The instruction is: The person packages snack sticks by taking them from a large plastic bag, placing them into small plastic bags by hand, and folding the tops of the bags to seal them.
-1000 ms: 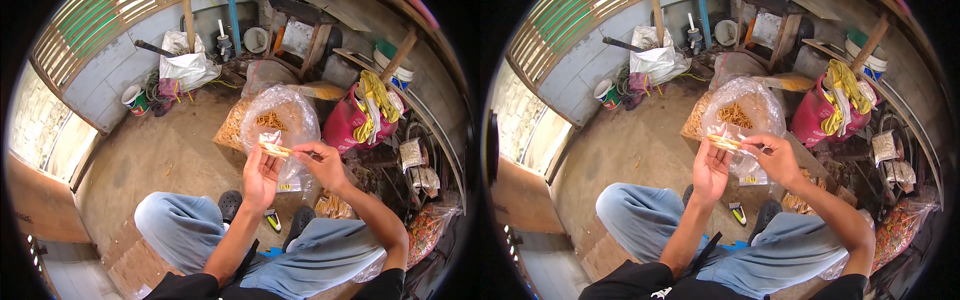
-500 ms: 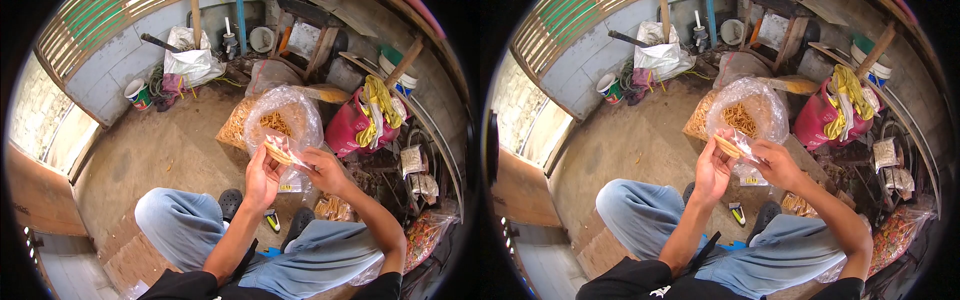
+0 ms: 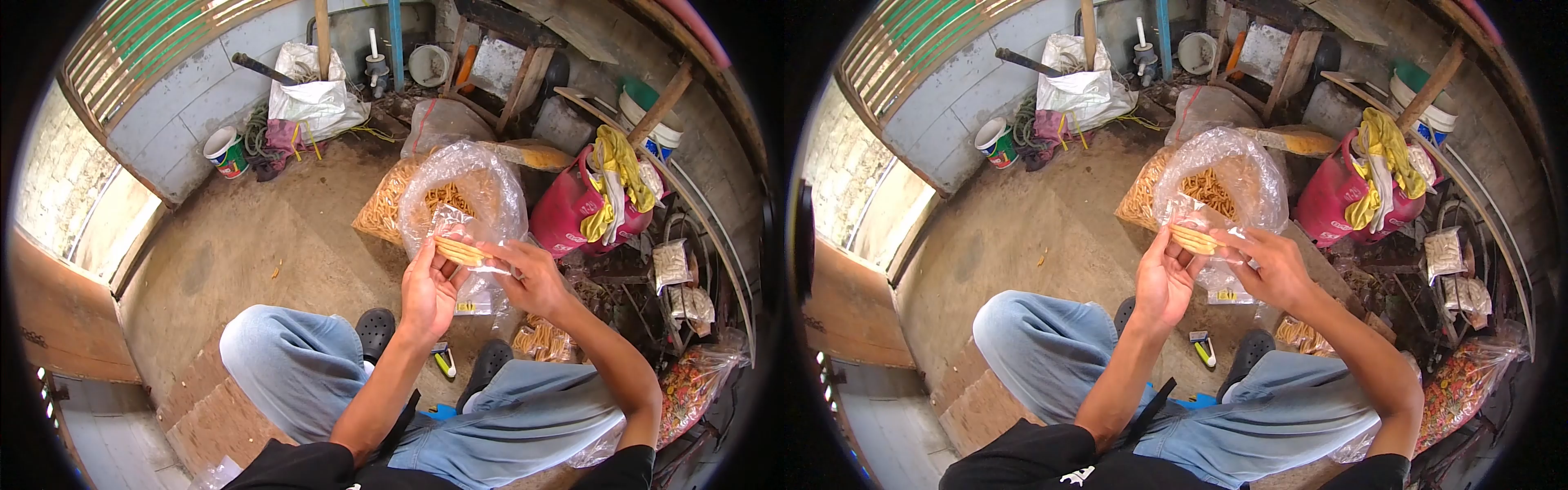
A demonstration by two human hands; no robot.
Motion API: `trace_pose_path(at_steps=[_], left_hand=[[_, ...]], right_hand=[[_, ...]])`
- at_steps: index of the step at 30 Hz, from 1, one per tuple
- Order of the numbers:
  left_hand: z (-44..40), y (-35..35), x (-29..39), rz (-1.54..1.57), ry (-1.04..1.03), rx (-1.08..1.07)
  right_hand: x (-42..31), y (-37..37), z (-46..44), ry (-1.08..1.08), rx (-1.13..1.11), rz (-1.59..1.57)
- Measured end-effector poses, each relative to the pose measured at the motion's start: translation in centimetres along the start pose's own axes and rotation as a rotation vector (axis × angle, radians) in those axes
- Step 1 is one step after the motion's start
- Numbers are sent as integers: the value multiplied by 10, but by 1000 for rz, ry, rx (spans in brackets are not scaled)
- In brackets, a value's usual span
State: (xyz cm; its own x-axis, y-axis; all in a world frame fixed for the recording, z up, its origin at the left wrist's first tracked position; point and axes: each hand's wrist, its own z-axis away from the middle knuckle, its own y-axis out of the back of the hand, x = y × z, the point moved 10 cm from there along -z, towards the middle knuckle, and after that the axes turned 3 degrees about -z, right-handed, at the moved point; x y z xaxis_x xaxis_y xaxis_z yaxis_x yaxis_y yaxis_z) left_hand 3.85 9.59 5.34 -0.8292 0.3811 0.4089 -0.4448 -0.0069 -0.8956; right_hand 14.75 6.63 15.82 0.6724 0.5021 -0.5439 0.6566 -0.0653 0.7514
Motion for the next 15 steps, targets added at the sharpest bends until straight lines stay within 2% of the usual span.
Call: trace_pose_path(at_steps=[4, 5, 15], left_hand=[[2, -5, 0, 64, 23, -16], [2, -6, 0, -3, 9, -30], [1, -5, 0, -58, -7, -16]], right_hand=[[1, 3, 1, 20, 54, 92], [1, 2, 1, 20, 54, 92], [-27, -3, 1, 264, 59, 345]])
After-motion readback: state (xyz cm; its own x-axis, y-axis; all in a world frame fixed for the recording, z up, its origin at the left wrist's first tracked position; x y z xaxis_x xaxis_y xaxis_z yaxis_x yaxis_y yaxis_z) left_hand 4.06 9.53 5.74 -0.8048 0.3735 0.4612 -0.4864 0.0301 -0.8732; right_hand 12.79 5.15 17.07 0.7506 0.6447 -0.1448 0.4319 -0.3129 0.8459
